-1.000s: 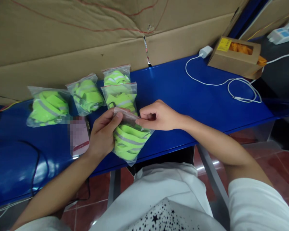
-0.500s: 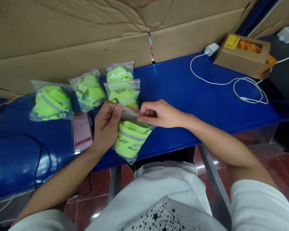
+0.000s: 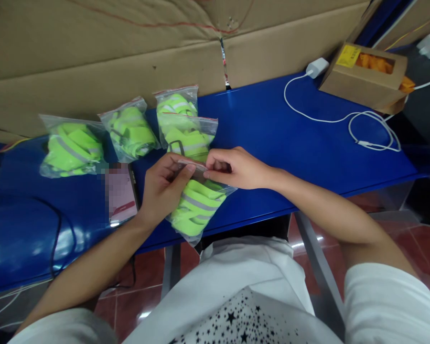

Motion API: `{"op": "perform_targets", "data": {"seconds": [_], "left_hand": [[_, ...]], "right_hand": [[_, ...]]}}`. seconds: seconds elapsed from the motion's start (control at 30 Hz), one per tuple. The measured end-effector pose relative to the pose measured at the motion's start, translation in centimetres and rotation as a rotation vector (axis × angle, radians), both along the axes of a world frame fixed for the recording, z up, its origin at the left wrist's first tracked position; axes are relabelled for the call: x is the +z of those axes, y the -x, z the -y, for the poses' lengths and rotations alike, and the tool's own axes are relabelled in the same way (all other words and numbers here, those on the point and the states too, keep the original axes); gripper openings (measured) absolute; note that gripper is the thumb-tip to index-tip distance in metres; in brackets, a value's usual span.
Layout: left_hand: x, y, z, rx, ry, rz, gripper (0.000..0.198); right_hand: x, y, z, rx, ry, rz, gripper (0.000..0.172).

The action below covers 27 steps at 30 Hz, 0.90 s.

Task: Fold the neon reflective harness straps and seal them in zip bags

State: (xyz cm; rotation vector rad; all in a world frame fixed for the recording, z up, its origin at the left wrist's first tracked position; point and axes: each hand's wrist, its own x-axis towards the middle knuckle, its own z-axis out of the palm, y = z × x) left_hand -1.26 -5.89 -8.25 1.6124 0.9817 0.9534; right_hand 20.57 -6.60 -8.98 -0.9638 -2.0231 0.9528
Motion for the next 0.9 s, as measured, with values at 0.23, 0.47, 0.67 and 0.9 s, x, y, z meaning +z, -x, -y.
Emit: {"op": "perform_targets", "data": {"seconds": [0.23, 0.47, 0.67, 0.9], "left_hand": [[-0.45, 0.1, -0.37, 0.013, -0.056, -0.051, 0.023], [-0.23, -0.08, -0.21, -0.019, -0.058, -0.075, 0.022], [-0.57, 0.18, -0.39, -0.047, -0.105, -0.117, 0.024], [-0.68, 0.18, -0.36, -0.054, -0.095, -0.104, 0.022]], "right_hand": [[-0.24, 0.24, 0.14, -0.021, -0.065, 0.007, 0.017], [0.11, 0.08, 0.18, -0.017, -0.148, 0.082, 0.016], [-0.22, 0.14, 0.16, 0.006, -0.179, 0.06, 0.015], [-0.19, 0.01, 0.17, 0.017, -0.172, 0.103, 0.013]]}}
